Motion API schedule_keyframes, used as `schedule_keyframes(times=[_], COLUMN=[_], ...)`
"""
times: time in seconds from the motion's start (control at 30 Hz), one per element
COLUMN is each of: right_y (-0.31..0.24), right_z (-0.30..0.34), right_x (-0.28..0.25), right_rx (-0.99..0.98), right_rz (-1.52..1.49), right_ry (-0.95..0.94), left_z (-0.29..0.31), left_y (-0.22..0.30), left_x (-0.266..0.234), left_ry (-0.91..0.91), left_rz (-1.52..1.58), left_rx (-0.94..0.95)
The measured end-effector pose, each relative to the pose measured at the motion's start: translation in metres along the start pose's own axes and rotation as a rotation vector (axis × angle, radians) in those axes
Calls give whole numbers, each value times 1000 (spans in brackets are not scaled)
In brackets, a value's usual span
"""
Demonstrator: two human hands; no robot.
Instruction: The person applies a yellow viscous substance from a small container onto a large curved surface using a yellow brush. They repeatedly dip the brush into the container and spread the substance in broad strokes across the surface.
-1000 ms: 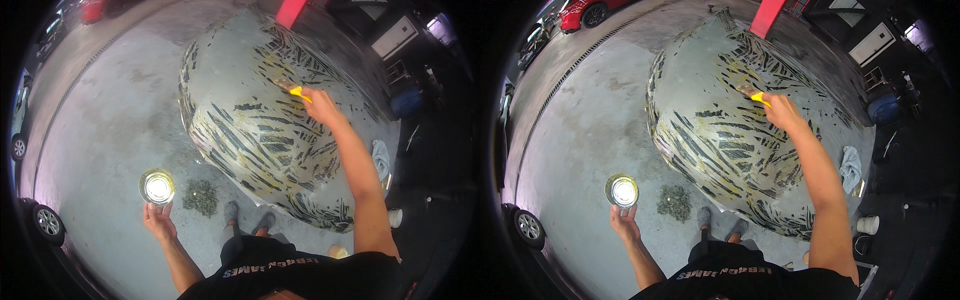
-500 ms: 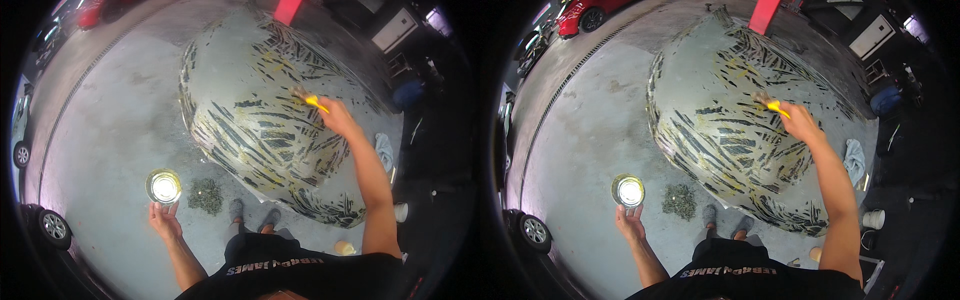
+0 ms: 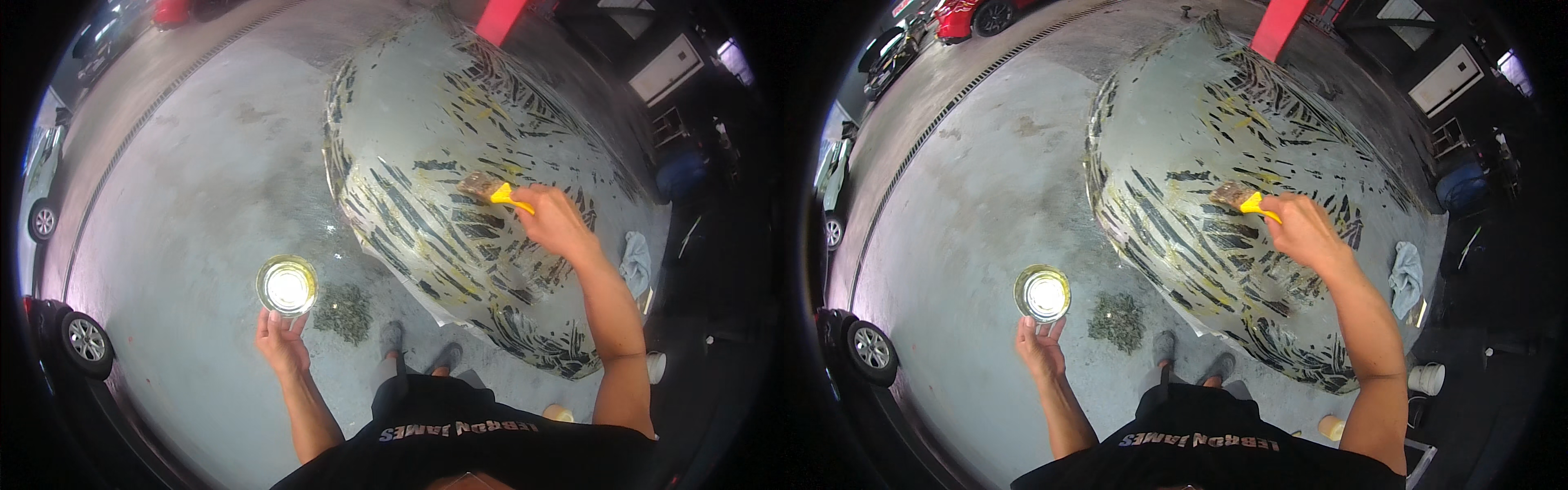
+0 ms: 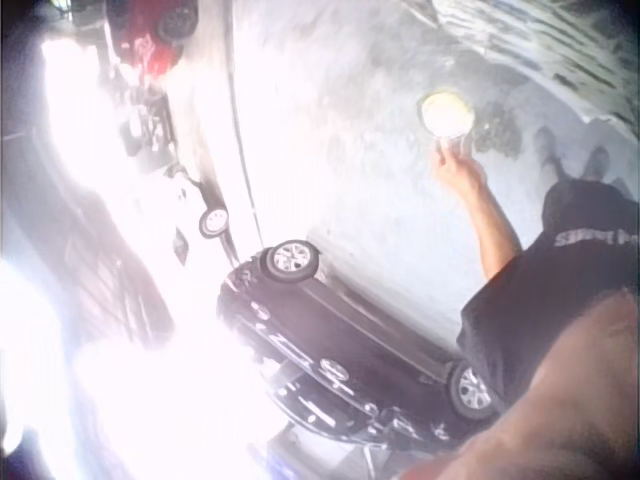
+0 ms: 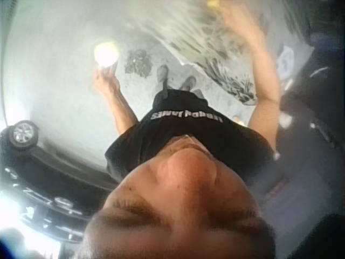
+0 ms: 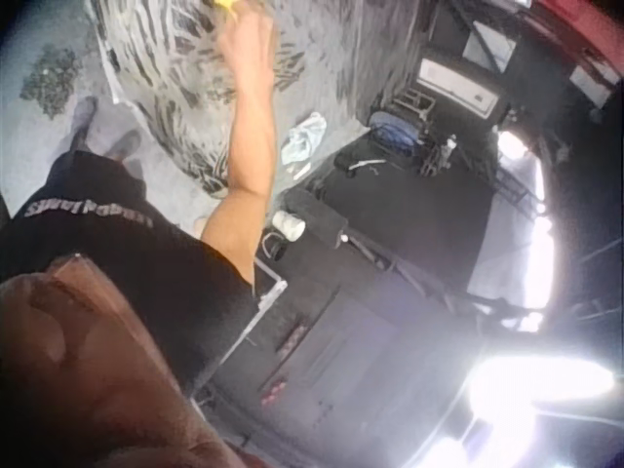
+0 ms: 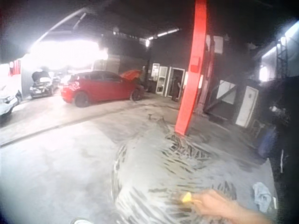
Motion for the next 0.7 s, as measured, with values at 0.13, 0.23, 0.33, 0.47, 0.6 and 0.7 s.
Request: schedule_keyframes(times=[0.13, 0.23, 0.33, 0.47, 0.6, 0.7], right_y=[-40, -43, -31, 28, 123, 188], right_z=[-32, -44, -20, 12, 0, -31], right_x=[5, 39, 42, -13, -57, -49], right_rx=[-58, -116, -179, 21, 339, 438], right_rz=[-39, -38, -45, -49, -108, -56], right_ry=[81, 66, 47, 48, 234, 322], left_z=[-2, -1, -4, -10, -9, -9], left_y=[1, 5, 6, 7, 15, 18], left_x=[6, 20, 14, 1, 7, 13], left_ry=[-24, -54, -41, -32, -51, -54], left_rz=[22, 39, 35, 30, 5, -10], left_rx=[8, 24, 31, 53, 64, 58])
Point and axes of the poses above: each hand's wrist, its own z-axis away from the middle knuckle, its own x-axis out of the palm, y = z × x, the point moved 9 cm from there along -z, towards the middle knuckle, and after that the axes turned 1 degree about -x, right-handed, at the moved point
